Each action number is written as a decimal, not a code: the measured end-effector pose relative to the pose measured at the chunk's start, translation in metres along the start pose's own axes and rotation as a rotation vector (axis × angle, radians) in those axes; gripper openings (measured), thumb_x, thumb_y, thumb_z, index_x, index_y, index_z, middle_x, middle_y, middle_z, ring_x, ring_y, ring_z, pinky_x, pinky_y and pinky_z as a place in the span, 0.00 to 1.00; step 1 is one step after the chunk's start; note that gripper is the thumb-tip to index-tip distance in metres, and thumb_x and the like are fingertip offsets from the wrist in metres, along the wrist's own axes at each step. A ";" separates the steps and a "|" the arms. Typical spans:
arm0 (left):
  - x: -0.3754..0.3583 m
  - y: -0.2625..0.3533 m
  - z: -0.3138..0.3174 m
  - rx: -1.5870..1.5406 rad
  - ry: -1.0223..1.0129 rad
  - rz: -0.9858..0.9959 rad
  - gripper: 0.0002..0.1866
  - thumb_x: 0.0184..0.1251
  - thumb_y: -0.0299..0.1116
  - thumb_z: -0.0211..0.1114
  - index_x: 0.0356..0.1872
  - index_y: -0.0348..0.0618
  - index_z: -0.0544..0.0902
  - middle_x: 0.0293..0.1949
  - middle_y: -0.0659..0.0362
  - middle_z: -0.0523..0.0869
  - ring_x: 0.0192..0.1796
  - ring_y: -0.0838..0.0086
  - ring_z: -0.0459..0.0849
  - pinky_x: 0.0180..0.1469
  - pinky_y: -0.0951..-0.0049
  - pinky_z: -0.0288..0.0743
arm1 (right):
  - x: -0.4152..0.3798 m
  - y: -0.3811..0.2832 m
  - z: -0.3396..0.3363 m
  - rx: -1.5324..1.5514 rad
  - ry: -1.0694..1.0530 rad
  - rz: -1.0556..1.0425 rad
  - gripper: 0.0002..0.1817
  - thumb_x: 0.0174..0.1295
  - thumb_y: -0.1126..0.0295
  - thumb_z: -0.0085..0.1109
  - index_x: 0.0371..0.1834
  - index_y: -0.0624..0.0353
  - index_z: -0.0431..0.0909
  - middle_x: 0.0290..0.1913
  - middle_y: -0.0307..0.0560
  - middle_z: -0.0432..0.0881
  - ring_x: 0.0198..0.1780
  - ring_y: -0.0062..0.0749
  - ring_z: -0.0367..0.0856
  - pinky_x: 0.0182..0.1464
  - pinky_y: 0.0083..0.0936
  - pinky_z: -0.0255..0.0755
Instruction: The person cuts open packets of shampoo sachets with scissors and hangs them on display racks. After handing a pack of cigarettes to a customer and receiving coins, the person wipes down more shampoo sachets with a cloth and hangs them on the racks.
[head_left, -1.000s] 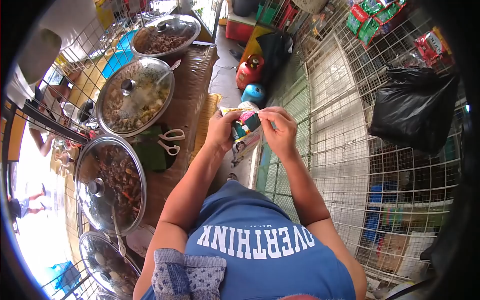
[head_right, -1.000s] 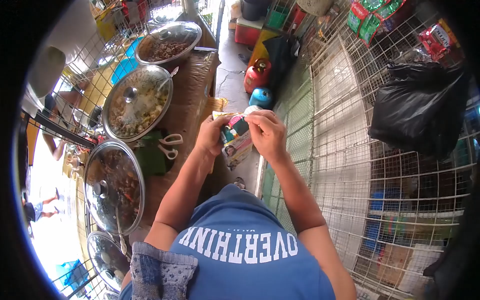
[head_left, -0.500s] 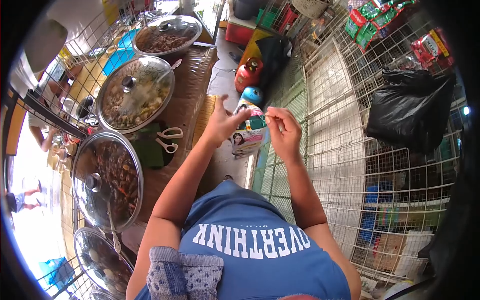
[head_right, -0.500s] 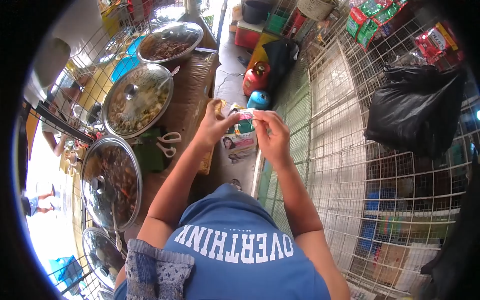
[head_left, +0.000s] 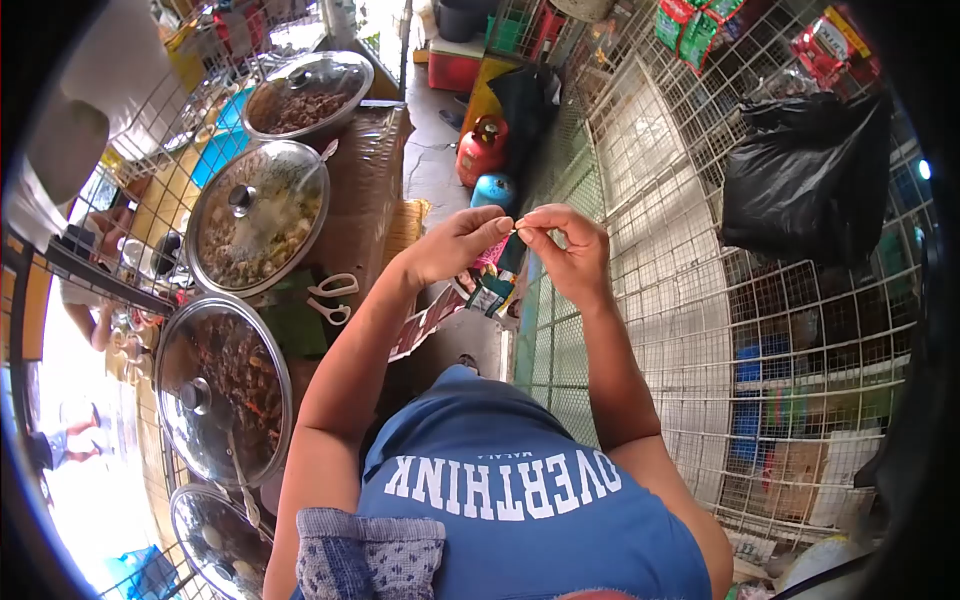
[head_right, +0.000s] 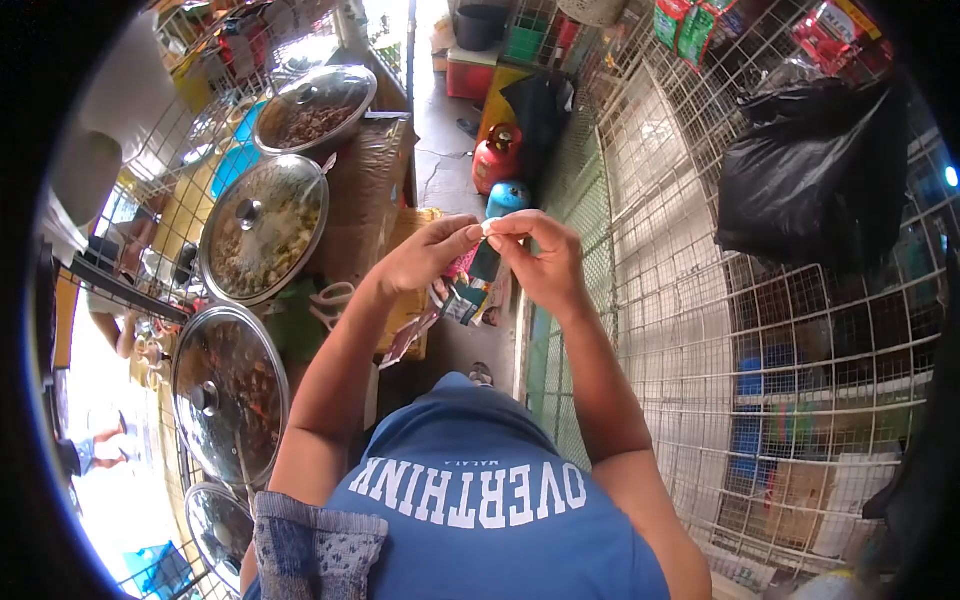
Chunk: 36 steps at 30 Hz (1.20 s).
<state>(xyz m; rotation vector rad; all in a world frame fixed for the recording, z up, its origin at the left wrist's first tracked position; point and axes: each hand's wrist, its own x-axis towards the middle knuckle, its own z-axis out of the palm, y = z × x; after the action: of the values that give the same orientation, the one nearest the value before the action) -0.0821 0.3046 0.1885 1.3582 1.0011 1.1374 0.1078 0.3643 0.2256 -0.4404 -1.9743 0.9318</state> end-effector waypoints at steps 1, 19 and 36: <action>-0.001 0.002 -0.001 0.024 0.008 0.048 0.20 0.79 0.49 0.52 0.40 0.41 0.77 0.29 0.70 0.70 0.35 0.86 0.67 0.38 0.79 0.67 | -0.001 0.001 0.000 -0.004 0.008 0.003 0.06 0.59 0.80 0.67 0.38 0.62 0.83 0.39 0.43 0.87 0.40 0.24 0.84 0.43 0.21 0.76; 0.005 0.000 -0.013 0.104 0.006 0.036 0.21 0.77 0.48 0.57 0.36 0.38 0.79 0.24 0.70 0.72 0.28 0.87 0.69 0.28 0.79 0.67 | -0.016 -0.003 0.007 -0.025 -0.044 -0.294 0.09 0.56 0.85 0.65 0.32 0.59 0.77 0.38 0.44 0.85 0.44 0.36 0.82 0.46 0.29 0.76; 0.002 0.014 0.016 0.322 0.163 0.181 0.14 0.75 0.37 0.60 0.35 0.35 0.78 0.22 0.56 0.76 0.27 0.75 0.74 0.33 0.70 0.71 | -0.032 0.029 0.002 0.468 0.032 0.783 0.27 0.70 0.45 0.54 0.24 0.57 0.76 0.17 0.33 0.71 0.15 0.14 0.66 0.17 0.16 0.57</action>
<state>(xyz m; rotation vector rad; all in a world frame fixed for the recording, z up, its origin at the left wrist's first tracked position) -0.0669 0.3017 0.2030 1.6583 1.2394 1.2763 0.1227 0.3624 0.1850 -0.9684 -1.4690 1.8016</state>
